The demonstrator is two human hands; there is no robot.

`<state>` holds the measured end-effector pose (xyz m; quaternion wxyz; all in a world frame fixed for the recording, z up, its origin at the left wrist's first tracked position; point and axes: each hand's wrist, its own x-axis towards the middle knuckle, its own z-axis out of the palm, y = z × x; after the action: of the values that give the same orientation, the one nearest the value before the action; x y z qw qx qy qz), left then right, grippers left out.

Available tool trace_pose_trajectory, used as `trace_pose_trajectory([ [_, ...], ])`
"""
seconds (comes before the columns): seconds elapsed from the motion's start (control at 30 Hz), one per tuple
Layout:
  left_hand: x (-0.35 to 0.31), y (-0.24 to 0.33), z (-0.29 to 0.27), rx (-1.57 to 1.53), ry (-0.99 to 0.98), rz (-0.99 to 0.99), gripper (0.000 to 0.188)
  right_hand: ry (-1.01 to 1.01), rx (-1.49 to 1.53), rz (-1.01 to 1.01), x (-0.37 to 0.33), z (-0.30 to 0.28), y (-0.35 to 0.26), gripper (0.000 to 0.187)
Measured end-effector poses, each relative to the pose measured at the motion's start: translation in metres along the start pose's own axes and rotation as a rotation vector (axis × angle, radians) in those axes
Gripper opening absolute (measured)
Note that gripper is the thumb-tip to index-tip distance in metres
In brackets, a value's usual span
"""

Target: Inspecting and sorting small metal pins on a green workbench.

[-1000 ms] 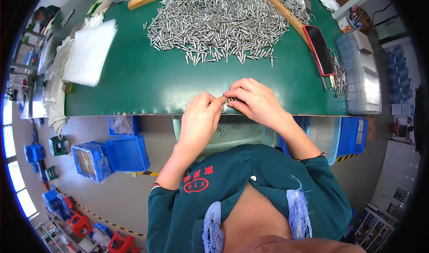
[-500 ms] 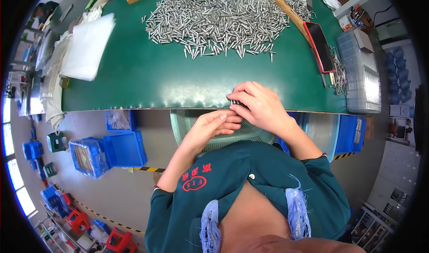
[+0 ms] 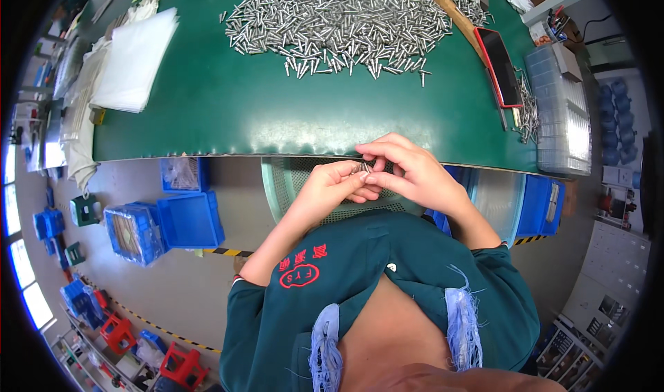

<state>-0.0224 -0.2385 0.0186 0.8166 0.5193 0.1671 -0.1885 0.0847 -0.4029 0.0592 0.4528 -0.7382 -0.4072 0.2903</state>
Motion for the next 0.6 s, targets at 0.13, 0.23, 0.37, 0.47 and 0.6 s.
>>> trace_pose_trajectory([
  [0.13,-0.007,0.009,0.001,0.117,0.026,0.061,0.023,-0.027,0.053,0.008,0.000,-0.002,0.005,0.030],
  [0.23,-0.008,0.012,0.001,0.117,0.034,0.068,0.023,-0.043,0.102,-0.002,0.001,-0.002,0.005,0.028],
  [0.37,-0.007,0.014,-0.001,0.068,-0.009,0.038,0.024,-0.023,0.164,-0.005,0.001,-0.002,0.007,0.025],
  [0.47,-0.005,0.016,-0.002,0.082,-0.036,0.031,0.024,-0.016,0.197,0.018,0.002,-0.002,0.008,0.025],
  [0.6,-0.005,0.019,0.000,0.146,0.004,0.005,0.022,0.032,0.186,0.025,0.007,0.002,0.003,0.021],
])
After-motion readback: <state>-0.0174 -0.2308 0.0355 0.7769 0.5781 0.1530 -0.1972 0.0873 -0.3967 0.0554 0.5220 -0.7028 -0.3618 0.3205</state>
